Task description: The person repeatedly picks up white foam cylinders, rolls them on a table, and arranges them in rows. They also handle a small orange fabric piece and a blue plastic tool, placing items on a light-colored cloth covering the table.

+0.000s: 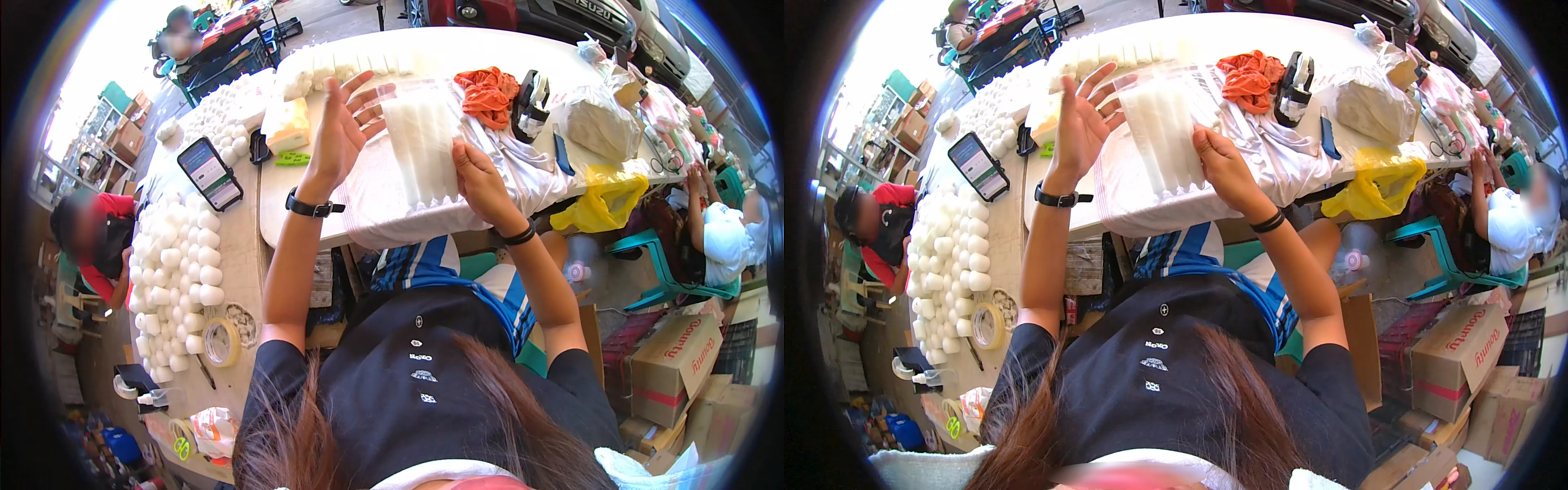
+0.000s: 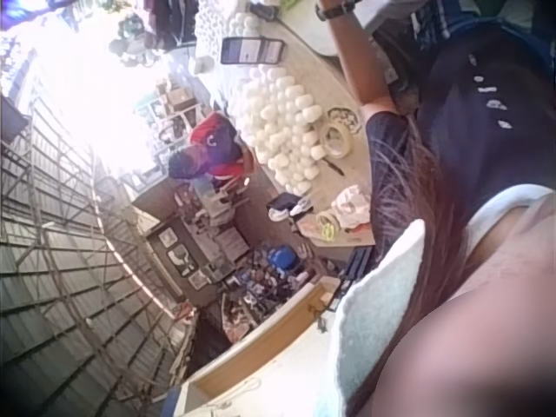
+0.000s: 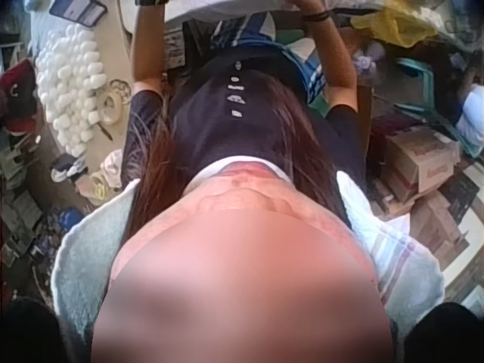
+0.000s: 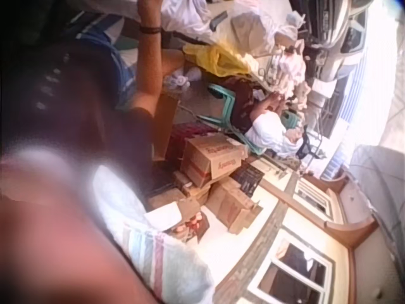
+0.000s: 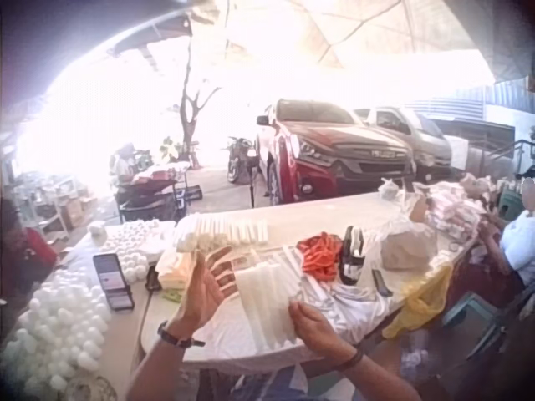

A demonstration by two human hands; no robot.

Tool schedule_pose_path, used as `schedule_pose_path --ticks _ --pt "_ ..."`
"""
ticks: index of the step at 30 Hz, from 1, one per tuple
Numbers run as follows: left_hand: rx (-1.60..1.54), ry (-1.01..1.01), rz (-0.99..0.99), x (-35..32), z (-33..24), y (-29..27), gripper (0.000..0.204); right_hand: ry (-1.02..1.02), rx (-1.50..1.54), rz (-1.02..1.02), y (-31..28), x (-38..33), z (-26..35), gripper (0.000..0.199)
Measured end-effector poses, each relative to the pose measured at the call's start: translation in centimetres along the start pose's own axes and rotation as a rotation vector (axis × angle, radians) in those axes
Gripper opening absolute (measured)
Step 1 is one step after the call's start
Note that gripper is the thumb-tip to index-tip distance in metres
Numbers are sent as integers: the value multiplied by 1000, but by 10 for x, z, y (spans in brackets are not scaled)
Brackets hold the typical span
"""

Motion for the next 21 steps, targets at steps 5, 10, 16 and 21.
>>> schedule_pose_path --ticks 5,10,16,21 --pt "367 -73 40 -3 18 16 69 -34 47 17 5 5 -2 47" --pt "309 -77 -139 -4 36 23 35 -84 19 39 17 6 -3 49" --pt "410 -211 14 14 25 0 42 -470 -641 -173 -28 40 59 39" --pt "649 -396 201 33 14 -8 48 -633 -737 177 -47 77 99 22"
Point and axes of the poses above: each hand's wrist, its own x-axis towards the middle knuckle, its own y-axis out of the palm, z = x × y, the point moved 3 cm from there along x, towards the middle knuckle, and after that the axes turned 12 degrees about -x, right-handed, at the moved point
